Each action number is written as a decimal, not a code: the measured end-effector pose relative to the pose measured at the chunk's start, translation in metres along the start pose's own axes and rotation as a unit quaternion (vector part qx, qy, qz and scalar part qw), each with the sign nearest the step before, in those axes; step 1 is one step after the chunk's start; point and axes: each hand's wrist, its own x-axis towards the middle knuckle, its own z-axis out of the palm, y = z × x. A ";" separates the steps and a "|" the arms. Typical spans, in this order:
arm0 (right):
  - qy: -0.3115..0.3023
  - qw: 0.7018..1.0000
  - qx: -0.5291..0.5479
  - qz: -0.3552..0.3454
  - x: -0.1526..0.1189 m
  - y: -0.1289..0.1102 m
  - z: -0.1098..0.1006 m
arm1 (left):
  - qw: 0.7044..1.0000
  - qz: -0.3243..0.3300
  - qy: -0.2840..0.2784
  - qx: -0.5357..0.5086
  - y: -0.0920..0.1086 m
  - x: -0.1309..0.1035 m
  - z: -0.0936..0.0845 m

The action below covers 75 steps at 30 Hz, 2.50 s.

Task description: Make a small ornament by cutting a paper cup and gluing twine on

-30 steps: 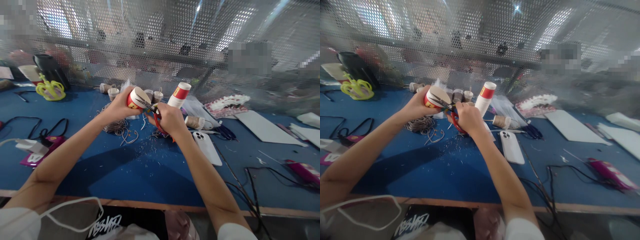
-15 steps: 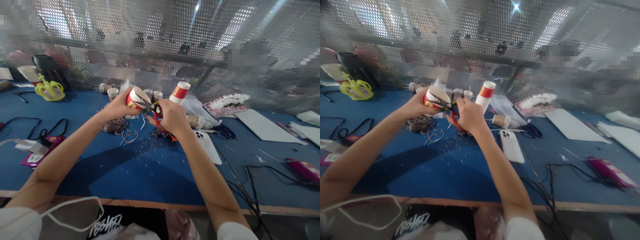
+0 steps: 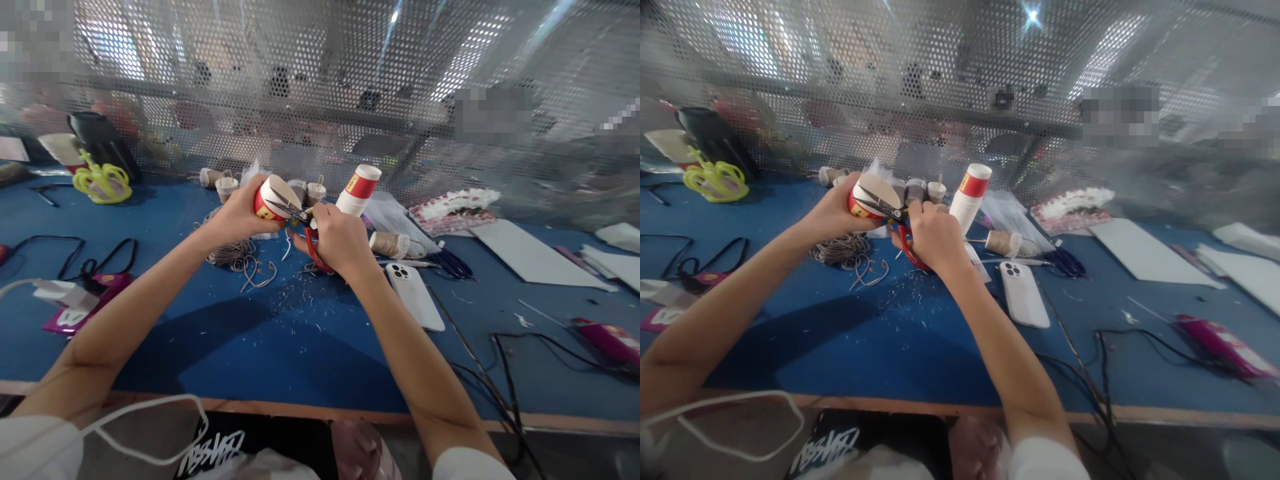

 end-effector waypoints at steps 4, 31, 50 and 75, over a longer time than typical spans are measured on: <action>-0.002 1.000 0.007 0.005 0.001 0.000 0.001 | 1.000 0.015 0.011 0.010 0.000 0.000 0.000; -0.006 1.000 0.021 0.019 0.002 0.002 -0.005 | 1.000 -0.003 0.017 0.006 -0.005 0.000 0.004; -0.056 0.998 0.017 0.006 0.002 -0.003 -0.006 | 0.999 -0.024 0.005 0.044 0.001 0.000 0.002; -0.036 0.990 0.132 0.023 0.004 0.006 0.006 | 0.998 -0.056 -0.009 -0.017 0.001 0.000 0.001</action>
